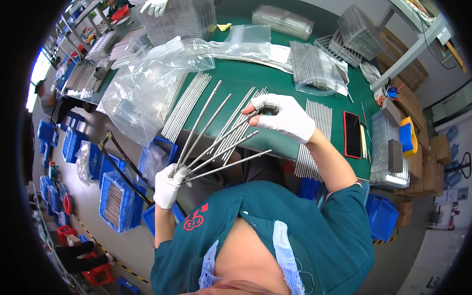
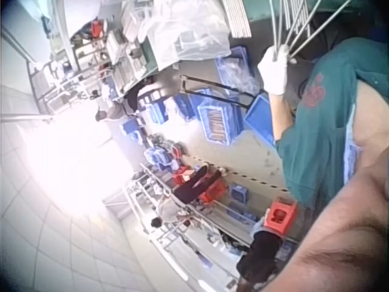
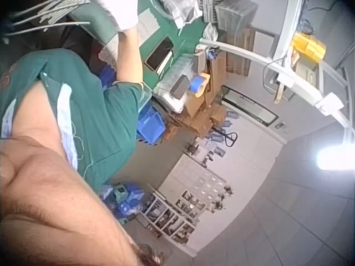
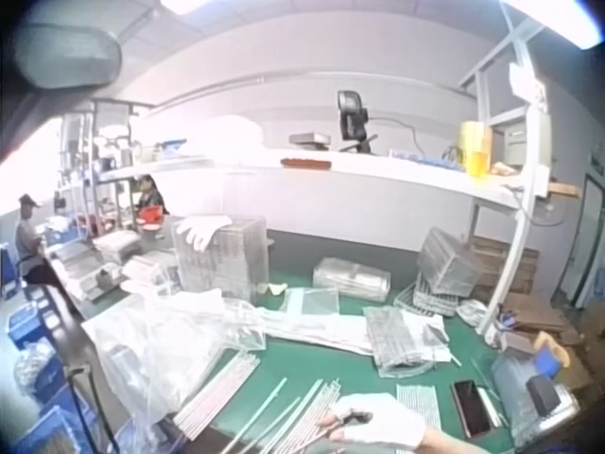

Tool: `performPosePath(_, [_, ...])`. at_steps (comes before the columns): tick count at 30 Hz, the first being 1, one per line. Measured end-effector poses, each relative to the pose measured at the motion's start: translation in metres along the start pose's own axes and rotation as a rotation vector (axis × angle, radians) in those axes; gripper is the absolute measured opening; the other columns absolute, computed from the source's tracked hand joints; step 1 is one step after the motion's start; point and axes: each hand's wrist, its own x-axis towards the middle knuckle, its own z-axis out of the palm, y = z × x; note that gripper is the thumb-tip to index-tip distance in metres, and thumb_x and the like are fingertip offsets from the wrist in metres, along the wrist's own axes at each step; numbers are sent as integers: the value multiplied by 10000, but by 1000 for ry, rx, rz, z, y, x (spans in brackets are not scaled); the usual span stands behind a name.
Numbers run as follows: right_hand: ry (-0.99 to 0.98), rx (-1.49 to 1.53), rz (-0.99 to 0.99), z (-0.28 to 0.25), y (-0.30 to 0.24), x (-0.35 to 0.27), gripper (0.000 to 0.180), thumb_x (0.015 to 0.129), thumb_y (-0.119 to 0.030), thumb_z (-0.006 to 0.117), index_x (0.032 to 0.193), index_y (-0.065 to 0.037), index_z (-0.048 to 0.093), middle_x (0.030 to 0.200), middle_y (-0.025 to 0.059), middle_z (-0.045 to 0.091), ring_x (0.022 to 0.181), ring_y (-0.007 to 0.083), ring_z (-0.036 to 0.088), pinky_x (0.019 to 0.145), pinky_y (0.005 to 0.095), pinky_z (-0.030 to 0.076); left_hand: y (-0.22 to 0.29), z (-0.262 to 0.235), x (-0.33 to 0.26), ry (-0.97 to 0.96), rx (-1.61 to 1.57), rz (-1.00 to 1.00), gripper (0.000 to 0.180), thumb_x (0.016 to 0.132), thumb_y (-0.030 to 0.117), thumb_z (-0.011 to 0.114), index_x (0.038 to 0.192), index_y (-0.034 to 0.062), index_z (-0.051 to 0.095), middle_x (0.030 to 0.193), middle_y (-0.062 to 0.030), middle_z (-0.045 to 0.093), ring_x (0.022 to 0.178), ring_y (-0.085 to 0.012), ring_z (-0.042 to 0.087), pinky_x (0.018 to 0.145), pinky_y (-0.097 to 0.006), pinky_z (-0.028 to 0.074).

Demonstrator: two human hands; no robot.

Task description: Inspecting and sorting long thin metal rods at a factory workbench.

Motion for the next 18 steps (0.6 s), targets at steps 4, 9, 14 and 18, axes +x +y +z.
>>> performPosePath(4, [12,-65,-36,0,2,1,218,716,-55,671,923,-12,619,882,53,614,805,98,570,732,232,462,-5,-2,1,-15,-29,-11,181,810,154,596,816,-27,606,615,-66,597,543,-105,552,526,-231,429])
performPosePath(9, [-84,-49,-26,17,-9,0,181,686,-62,695,851,-27,631,820,44,618,772,105,580,700,235,460,-29,-2,3,-61,-187,-50,154,812,116,576,808,-37,594,673,-81,596,546,-126,560,523,-243,445])
performPosePath(14, [-179,-195,-305,50,-20,2,238,598,-105,770,776,-31,630,724,48,605,679,133,582,608,248,455,-60,-2,10,-39,-212,12,343,778,326,623,726,-10,578,592,-48,545,462,-104,501,434,-225,405])
performPosePath(18, [-273,-263,-513,71,-25,10,269,591,-187,776,791,-72,638,735,52,613,671,189,599,590,261,456,-84,-1,14,5,-291,35,579,653,582,643,673,7,569,551,-17,520,429,-68,457,388,-197,341])
